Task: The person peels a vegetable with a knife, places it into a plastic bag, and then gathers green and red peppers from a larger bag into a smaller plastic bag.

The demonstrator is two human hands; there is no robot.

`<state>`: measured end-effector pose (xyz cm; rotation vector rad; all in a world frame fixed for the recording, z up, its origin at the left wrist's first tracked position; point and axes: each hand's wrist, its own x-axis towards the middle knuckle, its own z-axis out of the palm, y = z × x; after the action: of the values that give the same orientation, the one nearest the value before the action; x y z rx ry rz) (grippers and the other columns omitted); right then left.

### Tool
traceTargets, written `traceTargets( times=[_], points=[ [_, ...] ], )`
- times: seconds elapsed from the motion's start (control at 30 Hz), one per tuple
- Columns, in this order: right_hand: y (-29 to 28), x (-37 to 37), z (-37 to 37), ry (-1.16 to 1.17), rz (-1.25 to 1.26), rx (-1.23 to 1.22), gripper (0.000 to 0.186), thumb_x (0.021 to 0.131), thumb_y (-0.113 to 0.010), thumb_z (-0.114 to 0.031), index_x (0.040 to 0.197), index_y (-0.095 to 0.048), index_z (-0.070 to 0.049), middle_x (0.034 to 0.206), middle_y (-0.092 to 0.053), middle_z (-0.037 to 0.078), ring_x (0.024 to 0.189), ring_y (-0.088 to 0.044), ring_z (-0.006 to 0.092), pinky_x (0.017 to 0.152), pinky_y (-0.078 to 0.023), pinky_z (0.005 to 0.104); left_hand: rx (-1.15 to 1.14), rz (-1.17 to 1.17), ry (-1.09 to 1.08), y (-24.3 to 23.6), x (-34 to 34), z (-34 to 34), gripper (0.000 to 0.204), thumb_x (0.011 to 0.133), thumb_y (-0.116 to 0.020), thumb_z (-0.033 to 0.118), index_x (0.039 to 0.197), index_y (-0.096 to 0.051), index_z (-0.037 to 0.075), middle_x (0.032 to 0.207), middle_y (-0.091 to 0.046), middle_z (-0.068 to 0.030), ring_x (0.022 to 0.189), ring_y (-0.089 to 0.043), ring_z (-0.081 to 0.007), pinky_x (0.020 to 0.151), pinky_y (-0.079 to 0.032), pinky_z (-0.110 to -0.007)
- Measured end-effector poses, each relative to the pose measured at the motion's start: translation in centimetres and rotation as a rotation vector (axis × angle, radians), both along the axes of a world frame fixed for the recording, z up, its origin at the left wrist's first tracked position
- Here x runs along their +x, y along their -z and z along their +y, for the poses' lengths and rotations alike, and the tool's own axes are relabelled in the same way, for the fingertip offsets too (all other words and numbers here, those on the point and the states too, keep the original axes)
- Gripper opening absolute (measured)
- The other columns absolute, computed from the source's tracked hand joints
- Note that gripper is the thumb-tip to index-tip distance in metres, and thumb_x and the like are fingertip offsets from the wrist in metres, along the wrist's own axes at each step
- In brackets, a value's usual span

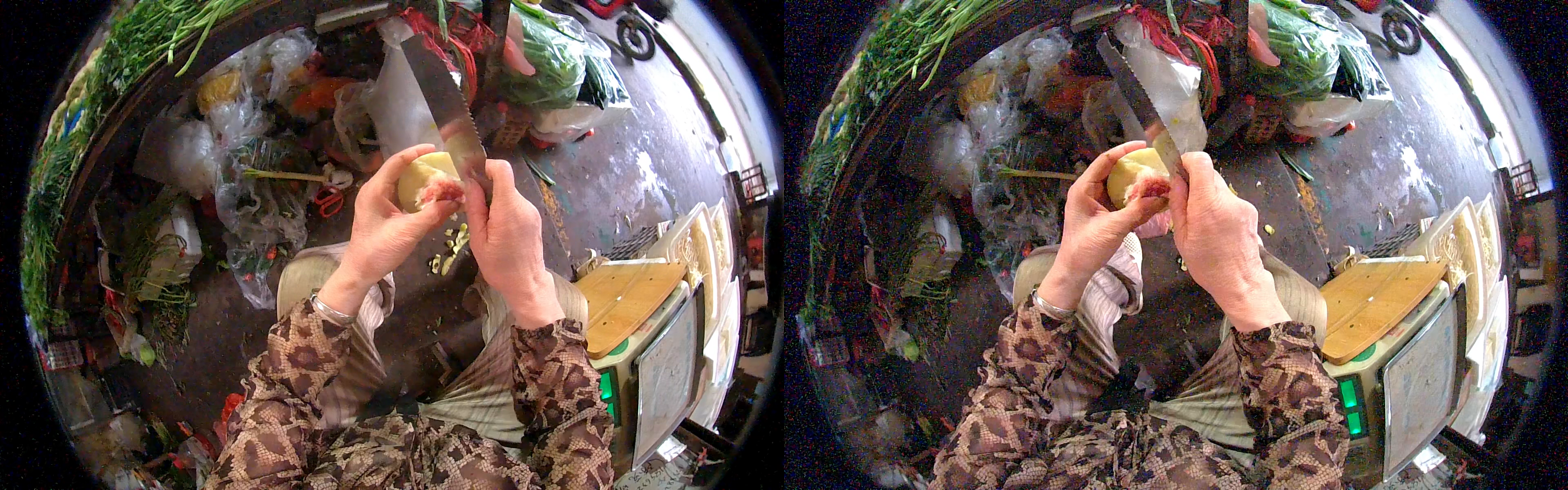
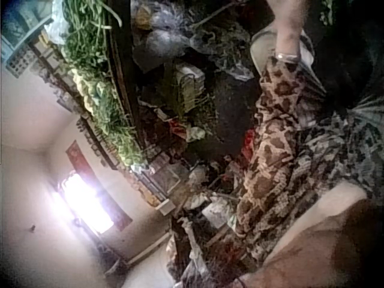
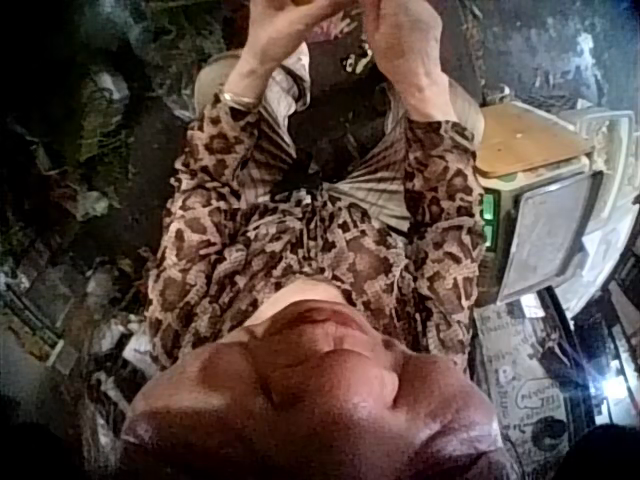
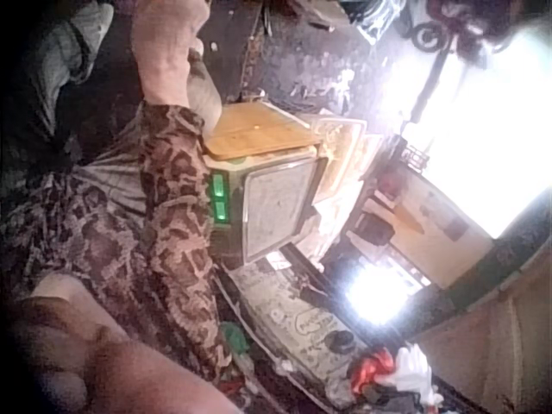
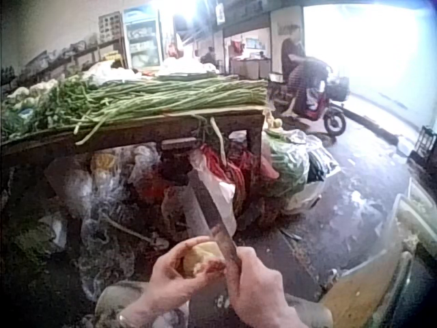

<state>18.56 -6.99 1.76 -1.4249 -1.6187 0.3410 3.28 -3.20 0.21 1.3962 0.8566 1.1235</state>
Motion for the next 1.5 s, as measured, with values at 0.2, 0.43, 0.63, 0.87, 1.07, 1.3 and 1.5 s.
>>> traceTargets(
  times=[0.2, 0.43, 0.63, 0.87, 1.07, 1.3, 1.5],
  points=[
    [-0.2, 0.8, 0.1, 0.046, 0.321, -0.040, 0.015, 0.093, -0.056, -0.009, 0.102, -0.046, -0.003, 0.072, -0.059, 0.018, 0.063, -0.062, 0.0358, 0.056, -0.047, 0.0377, -0.232, -0.118, 0.069, -1.8, -0.2, 0.2, 0.055, 0.079, -0.071, -0.002, 0.129, -0.048, 0.001, 0.112, -0.063, -0.0075, 0.100, -0.063, -0.0146, 0.088, -0.052, -0.029],
    [-1.0, 0.6, -0.1, -0.104, 0.072, 0.312, 0.018, 0.084, -0.061, -0.002, 0.102, -0.057, -0.002, 0.075, -0.060, 0.014, 0.062, -0.061, 0.0312, 0.056, -0.048, 0.0363, -0.330, -0.298, -0.005, -0.8, -0.5, 1.0, 0.052, 0.078, -0.073, 0.005, 0.124, -0.050, 0.000, 0.105, -0.064, -0.0075, 0.083, -0.060, -0.0103, 0.069, -0.047, -0.023],
    [-0.3, 0.7, 0.6, -0.147, -0.028, 0.369, 0.025, 0.078, -0.063, 0.001, 0.102, -0.060, -0.004, 0.073, -0.057, 0.011, 0.059, -0.056, 0.0275, 0.053, -0.045, 0.0357, -0.316, -0.289, -0.060, -0.8, -0.3, 1.0, 0.046, 0.079, -0.074, 0.009, 0.119, -0.053, 0.002, 0.096, -0.065, -0.0053, 0.069, -0.061, -0.0063, 0.051, -0.047, -0.017],
    [0.4, 0.7, 0.7, -0.104, -0.181, 0.299, 0.027, 0.079, -0.063, -0.005, 0.105, -0.058, -0.006, 0.072, -0.053, 0.008, 0.059, -0.055, 0.0271, 0.054, -0.044, 0.0362, -0.251, -0.241, -0.098, -1.5, 0.3, 0.4, 0.041, 0.081, -0.073, 0.008, 0.116, -0.054, 0.001, 0.097, -0.065, -0.0058, 0.078, -0.065, -0.0094, 0.061, -0.054, -0.021],
    [0.4, 0.0, 0.7, -0.081, -0.207, 0.268, 0.027, 0.077, -0.063, -0.005, 0.104, -0.057, -0.006, 0.073, -0.054, 0.008, 0.060, -0.056, 0.0274, 0.055, -0.046, 0.0366, -0.182, -0.189, -0.137, -1.4, 0.1, 0.2, 0.040, 0.082, -0.073, 0.008, 0.116, -0.053, 0.001, 0.098, -0.065, -0.0057, 0.079, -0.065, -0.0089, 0.060, -0.054, -0.021],
    [0.1, 0.1, 0.8, -0.063, -0.110, 0.164, 0.021, 0.083, -0.060, -0.004, 0.103, -0.057, -0.005, 0.080, -0.061, 0.014, 0.071, -0.063, 0.0335, 0.060, -0.050, 0.0391, -0.017, -0.087, -0.192, -1.0, 0.8, -0.2, 0.043, 0.080, -0.074, 0.005, 0.117, -0.052, 0.001, 0.098, -0.065, -0.0056, 0.078, -0.063, -0.0086, 0.061, -0.052, -0.020],
    [-0.3, 0.6, 0.5, -0.096, -0.043, 0.011, 0.018, 0.084, -0.060, -0.005, 0.103, -0.058, -0.003, 0.085, -0.062, 0.018, 0.075, -0.063, 0.0362, 0.063, -0.050, 0.0403, -0.035, -0.154, -0.192, -1.0, 1.2, -0.7, 0.043, 0.079, -0.072, 0.002, 0.117, -0.053, 0.000, 0.099, -0.065, -0.0060, 0.080, -0.063, -0.0088, 0.063, -0.051, -0.020]
  ],
)
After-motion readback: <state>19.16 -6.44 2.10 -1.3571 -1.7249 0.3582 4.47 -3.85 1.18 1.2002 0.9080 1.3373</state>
